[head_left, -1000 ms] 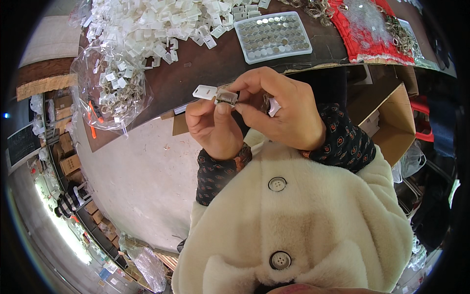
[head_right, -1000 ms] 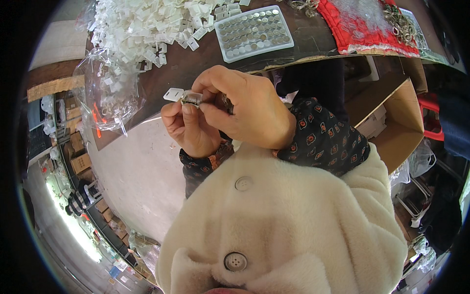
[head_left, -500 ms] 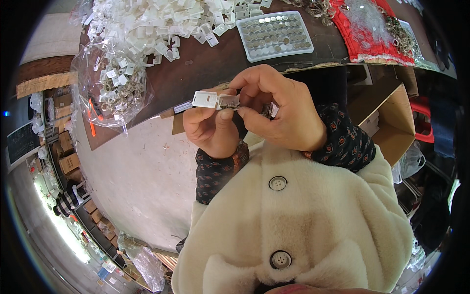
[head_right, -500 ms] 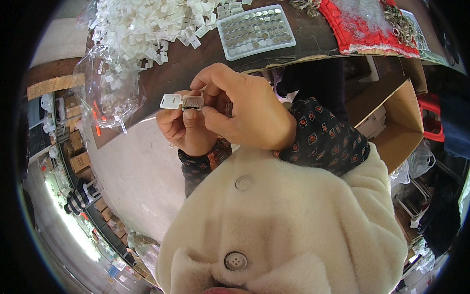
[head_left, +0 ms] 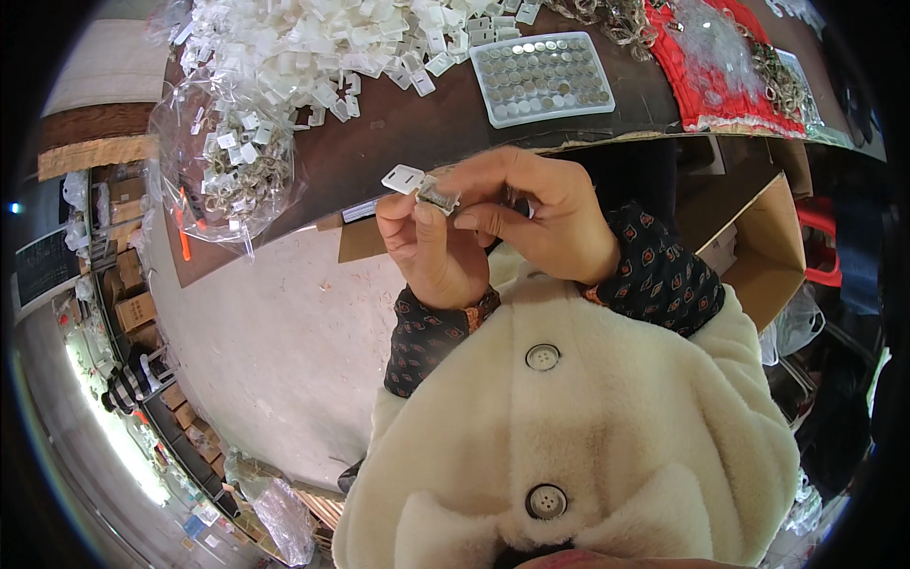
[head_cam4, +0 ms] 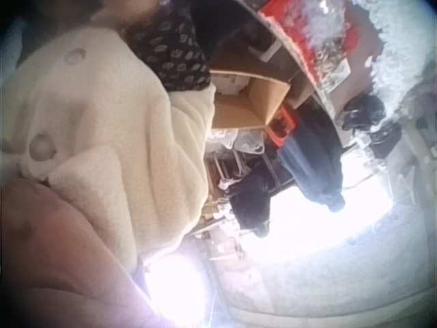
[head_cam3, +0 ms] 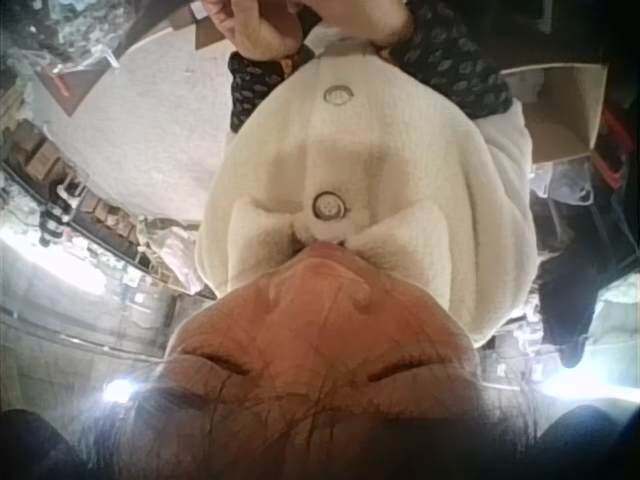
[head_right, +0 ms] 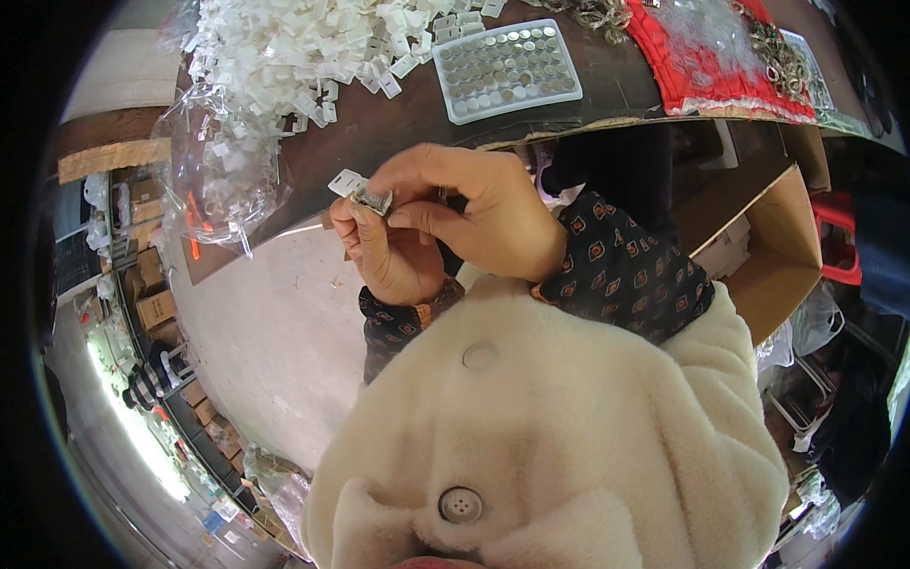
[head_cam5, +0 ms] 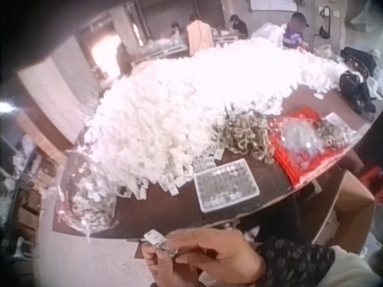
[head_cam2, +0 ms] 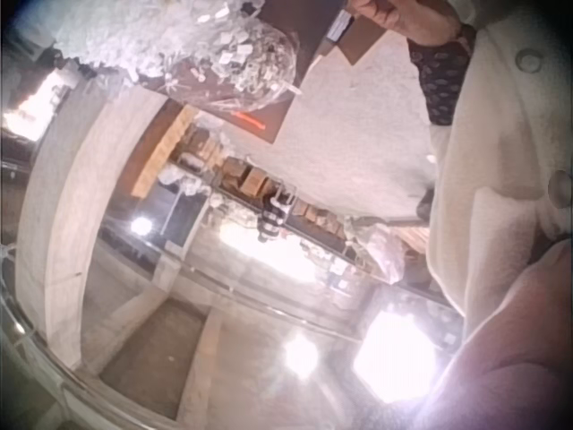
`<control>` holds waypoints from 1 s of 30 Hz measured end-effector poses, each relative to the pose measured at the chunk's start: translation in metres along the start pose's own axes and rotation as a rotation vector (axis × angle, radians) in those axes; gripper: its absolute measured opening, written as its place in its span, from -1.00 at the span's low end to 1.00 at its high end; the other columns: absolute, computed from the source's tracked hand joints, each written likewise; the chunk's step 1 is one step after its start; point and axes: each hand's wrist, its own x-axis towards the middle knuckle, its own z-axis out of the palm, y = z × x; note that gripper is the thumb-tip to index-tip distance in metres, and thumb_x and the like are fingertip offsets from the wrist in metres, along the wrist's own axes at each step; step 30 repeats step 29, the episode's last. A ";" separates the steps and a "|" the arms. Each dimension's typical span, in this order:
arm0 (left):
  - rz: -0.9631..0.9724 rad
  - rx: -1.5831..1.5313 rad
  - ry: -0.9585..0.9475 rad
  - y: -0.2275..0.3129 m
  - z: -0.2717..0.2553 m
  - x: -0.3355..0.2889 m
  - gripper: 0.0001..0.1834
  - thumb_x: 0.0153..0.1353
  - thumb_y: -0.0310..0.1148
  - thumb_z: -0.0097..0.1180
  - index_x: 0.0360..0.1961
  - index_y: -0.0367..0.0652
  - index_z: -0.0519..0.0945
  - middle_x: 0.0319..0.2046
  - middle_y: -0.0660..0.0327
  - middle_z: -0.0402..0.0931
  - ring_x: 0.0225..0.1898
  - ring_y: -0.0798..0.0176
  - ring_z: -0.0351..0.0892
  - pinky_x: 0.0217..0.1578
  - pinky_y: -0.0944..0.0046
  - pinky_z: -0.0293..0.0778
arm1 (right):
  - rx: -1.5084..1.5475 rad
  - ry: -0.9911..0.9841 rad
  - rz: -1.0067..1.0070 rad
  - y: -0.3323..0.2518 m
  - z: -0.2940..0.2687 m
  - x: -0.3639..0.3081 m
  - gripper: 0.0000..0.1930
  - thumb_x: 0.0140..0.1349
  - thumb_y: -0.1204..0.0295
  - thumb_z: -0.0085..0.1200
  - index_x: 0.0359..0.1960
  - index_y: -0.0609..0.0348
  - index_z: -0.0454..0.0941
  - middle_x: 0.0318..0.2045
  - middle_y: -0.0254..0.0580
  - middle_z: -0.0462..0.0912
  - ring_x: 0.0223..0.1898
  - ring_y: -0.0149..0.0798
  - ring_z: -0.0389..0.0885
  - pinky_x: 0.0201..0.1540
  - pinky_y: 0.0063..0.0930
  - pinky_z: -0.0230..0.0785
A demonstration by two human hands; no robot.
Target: The person assembles small electronic components by inserting metal rings into white plastic housings and testing them with a light source. They repeatedly pick up housings and rings, insert the rings, and check for illumination before placing the assembled units on the table.
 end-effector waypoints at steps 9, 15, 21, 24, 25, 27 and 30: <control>-0.077 0.084 -0.089 -0.007 -0.002 0.003 -0.84 0.37 -0.52 0.05 -0.05 -0.13 0.50 -0.10 0.05 0.61 -0.06 0.17 0.60 0.04 0.16 0.51 | -0.587 0.038 -0.391 0.004 -0.019 -0.011 -0.69 -0.01 0.58 0.33 -0.17 0.18 0.65 -0.19 -0.14 0.59 -0.19 -0.09 0.60 -0.14 -0.31 0.45; -0.232 0.038 -0.110 -0.013 -0.006 0.002 -0.84 0.34 -0.54 0.10 -0.08 -0.16 0.49 -0.11 0.08 0.60 -0.11 0.22 0.59 -0.03 0.21 0.51 | -0.472 0.026 -0.201 0.004 -0.029 -0.020 -0.71 0.07 0.63 0.27 -0.12 0.24 0.64 -0.17 -0.06 0.57 -0.19 -0.06 0.59 -0.16 -0.34 0.49; -0.375 0.022 -0.064 -0.017 -0.010 0.007 -0.87 0.35 -0.48 0.10 -0.10 -0.16 0.50 -0.15 0.01 0.62 -0.28 0.23 0.58 -0.19 0.21 0.51 | -0.667 0.138 -0.118 0.015 -0.062 -0.005 -0.78 0.14 0.68 0.20 -0.16 0.24 0.67 -0.26 -0.09 0.65 -0.28 -0.19 0.66 -0.21 -0.44 0.51; -0.424 0.014 -0.018 -0.019 -0.013 0.009 -0.88 0.37 -0.44 0.08 -0.10 -0.17 0.51 -0.16 -0.02 0.62 -0.33 0.24 0.56 -0.26 0.23 0.49 | -0.833 0.284 -0.155 0.028 -0.077 0.009 -0.82 0.12 0.59 0.23 -0.21 0.15 0.65 -0.33 -0.17 0.65 -0.31 -0.05 0.64 -0.27 -0.33 0.52; -0.426 0.008 -0.020 -0.020 -0.013 0.010 -0.88 0.38 -0.43 0.08 -0.10 -0.17 0.51 -0.15 -0.02 0.62 -0.34 0.24 0.55 -0.26 0.23 0.48 | -0.893 0.259 -0.148 0.031 -0.080 0.012 -0.81 0.12 0.58 0.24 -0.21 0.14 0.65 -0.31 -0.18 0.65 -0.30 -0.06 0.64 -0.25 -0.31 0.52; -0.428 0.005 -0.020 -0.023 -0.015 0.011 -0.87 0.38 -0.41 0.09 -0.10 -0.16 0.51 -0.14 -0.03 0.62 -0.34 0.24 0.54 -0.26 0.23 0.47 | -1.004 0.222 -0.141 0.036 -0.083 0.016 -0.81 0.12 0.55 0.25 -0.20 0.12 0.65 -0.27 -0.21 0.64 -0.26 -0.06 0.63 -0.21 -0.28 0.52; -0.425 0.008 -0.020 -0.024 -0.017 0.012 -0.85 0.36 -0.40 0.11 -0.08 -0.15 0.52 -0.14 -0.03 0.62 -0.33 0.23 0.55 -0.25 0.20 0.48 | -1.087 0.166 -0.171 0.038 -0.085 0.019 -0.80 0.14 0.53 0.24 -0.18 0.08 0.65 -0.22 -0.23 0.64 -0.21 -0.09 0.63 -0.17 -0.30 0.52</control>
